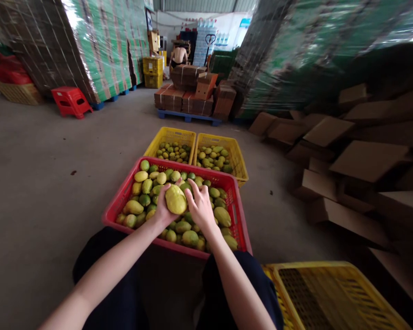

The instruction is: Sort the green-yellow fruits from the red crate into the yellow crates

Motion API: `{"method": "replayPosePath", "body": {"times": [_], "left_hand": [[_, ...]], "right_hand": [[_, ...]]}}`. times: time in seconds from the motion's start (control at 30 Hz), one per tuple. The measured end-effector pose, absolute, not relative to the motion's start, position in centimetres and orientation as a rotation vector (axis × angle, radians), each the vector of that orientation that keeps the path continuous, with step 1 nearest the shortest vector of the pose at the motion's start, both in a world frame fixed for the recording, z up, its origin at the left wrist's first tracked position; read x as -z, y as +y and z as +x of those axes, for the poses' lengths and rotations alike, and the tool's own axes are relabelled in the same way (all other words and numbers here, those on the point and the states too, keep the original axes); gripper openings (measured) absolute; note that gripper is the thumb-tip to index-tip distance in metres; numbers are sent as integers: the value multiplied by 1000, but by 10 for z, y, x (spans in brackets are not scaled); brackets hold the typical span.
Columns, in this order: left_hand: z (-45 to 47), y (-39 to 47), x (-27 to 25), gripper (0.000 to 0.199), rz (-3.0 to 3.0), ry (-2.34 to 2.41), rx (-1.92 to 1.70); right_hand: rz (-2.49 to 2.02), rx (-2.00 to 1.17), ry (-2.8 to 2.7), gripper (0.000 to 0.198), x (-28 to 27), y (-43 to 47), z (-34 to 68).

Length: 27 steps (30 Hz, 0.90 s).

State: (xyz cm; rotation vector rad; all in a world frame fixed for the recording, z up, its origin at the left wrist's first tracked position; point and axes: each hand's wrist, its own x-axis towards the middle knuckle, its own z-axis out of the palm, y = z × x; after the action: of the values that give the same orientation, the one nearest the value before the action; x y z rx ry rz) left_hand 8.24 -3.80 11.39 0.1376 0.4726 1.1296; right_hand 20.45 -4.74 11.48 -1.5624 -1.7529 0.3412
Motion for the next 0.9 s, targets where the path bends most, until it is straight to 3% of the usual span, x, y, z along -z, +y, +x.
{"method": "replayPosePath", "body": {"times": [0.13, 0.27, 0.4, 0.77, 0.9], "left_hand": [[81, -32, -107, 52, 260, 468, -1091], [80, -28, -104, 48, 355, 488, -1136], [81, -26, -106, 42, 432, 488, -1125], [89, -7, -115, 40, 436, 683, -1238], [78, -6, -121, 51, 843, 795, -1443]], "right_hand": [[-1522, -243, -1900, 56, -119, -58, 203], [-1458, -79, -1948, 78, -124, -67, 193], [-1441, 7, -1870, 75, -122, -71, 188], [-1111, -747, -1351, 55, -123, -58, 212], [-1170, -603, -1331, 61, -127, -51, 241]]}}
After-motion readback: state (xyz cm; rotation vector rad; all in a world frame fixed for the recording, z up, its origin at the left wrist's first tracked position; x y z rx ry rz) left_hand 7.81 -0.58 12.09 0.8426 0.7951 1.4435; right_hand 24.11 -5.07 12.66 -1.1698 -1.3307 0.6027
